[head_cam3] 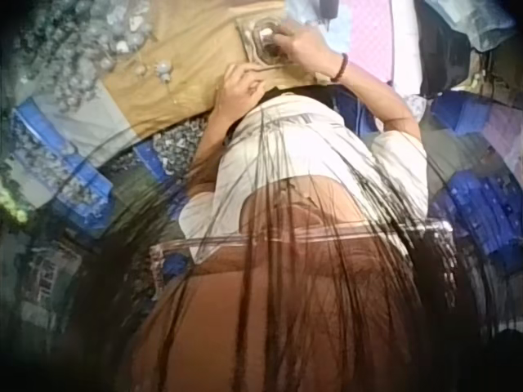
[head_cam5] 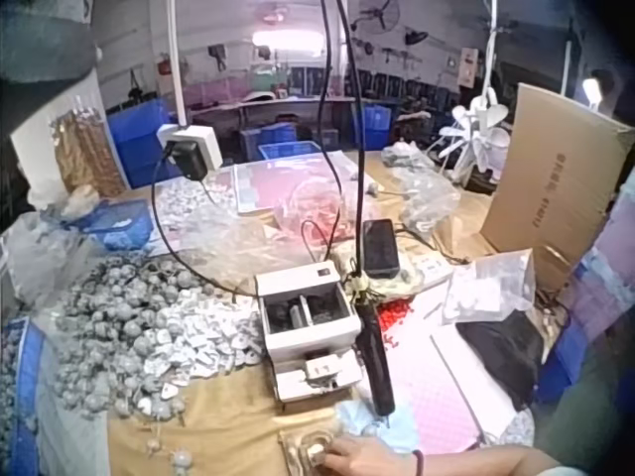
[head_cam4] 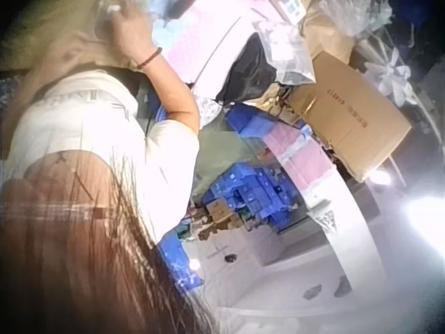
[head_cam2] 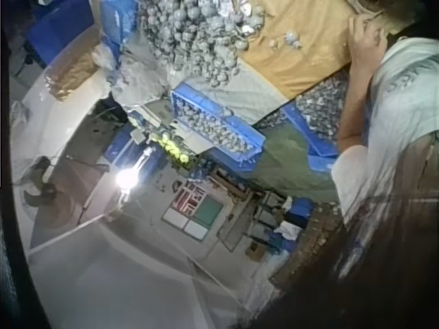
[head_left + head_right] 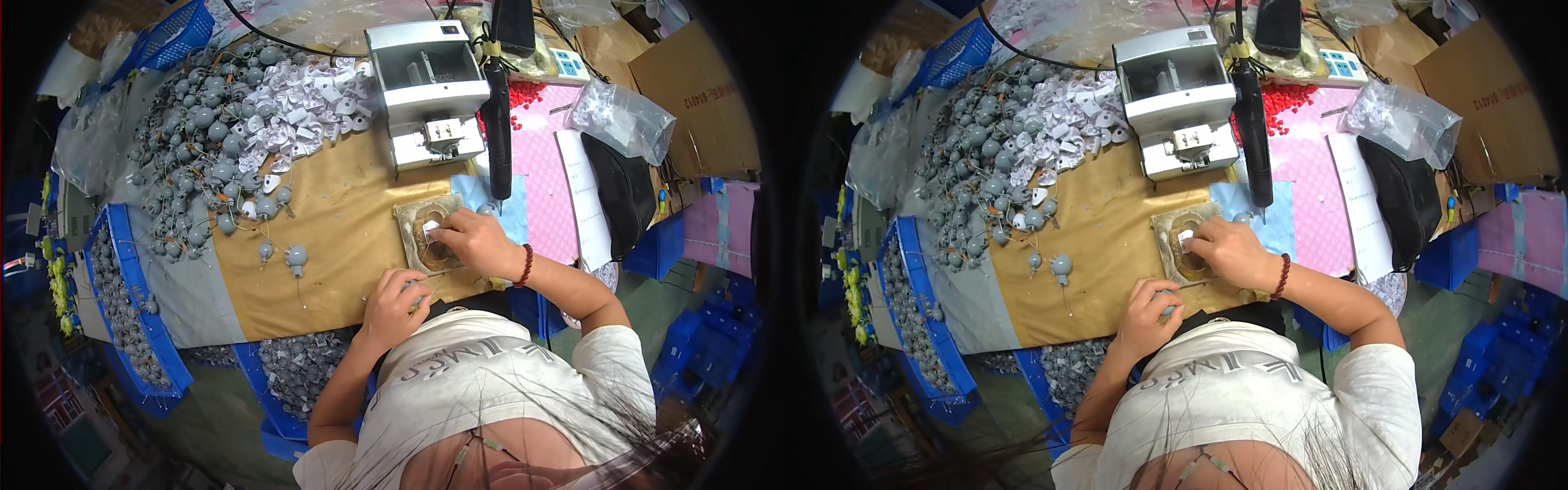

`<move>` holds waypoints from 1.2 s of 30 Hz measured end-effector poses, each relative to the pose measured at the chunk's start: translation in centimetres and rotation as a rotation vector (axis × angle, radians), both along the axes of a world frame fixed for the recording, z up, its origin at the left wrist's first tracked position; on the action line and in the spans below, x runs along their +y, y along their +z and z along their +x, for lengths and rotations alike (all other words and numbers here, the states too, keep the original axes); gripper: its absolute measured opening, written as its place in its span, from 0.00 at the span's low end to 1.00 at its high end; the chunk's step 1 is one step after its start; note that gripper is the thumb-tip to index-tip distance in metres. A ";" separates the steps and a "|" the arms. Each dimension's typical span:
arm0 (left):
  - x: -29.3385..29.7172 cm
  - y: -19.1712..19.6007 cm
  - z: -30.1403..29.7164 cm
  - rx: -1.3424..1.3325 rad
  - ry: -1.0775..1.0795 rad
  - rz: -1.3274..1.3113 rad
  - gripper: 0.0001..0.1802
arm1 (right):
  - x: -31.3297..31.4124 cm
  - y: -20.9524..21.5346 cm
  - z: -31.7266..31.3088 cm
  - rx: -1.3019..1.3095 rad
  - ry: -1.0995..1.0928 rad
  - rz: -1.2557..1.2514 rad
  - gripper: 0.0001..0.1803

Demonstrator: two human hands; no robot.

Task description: Assembling small toy components using hands and an electric screwdriver at a factory workbench.

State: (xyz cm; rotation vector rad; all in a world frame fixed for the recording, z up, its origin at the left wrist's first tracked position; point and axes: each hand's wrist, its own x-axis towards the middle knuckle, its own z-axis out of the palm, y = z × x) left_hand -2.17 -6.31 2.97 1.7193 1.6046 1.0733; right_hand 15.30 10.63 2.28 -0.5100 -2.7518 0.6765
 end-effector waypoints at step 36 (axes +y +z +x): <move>2.9 -3.0 2.4 0.559 0.115 -0.035 0.33 | 1.0 1.6 3.8 0.152 -0.293 -0.510 0.24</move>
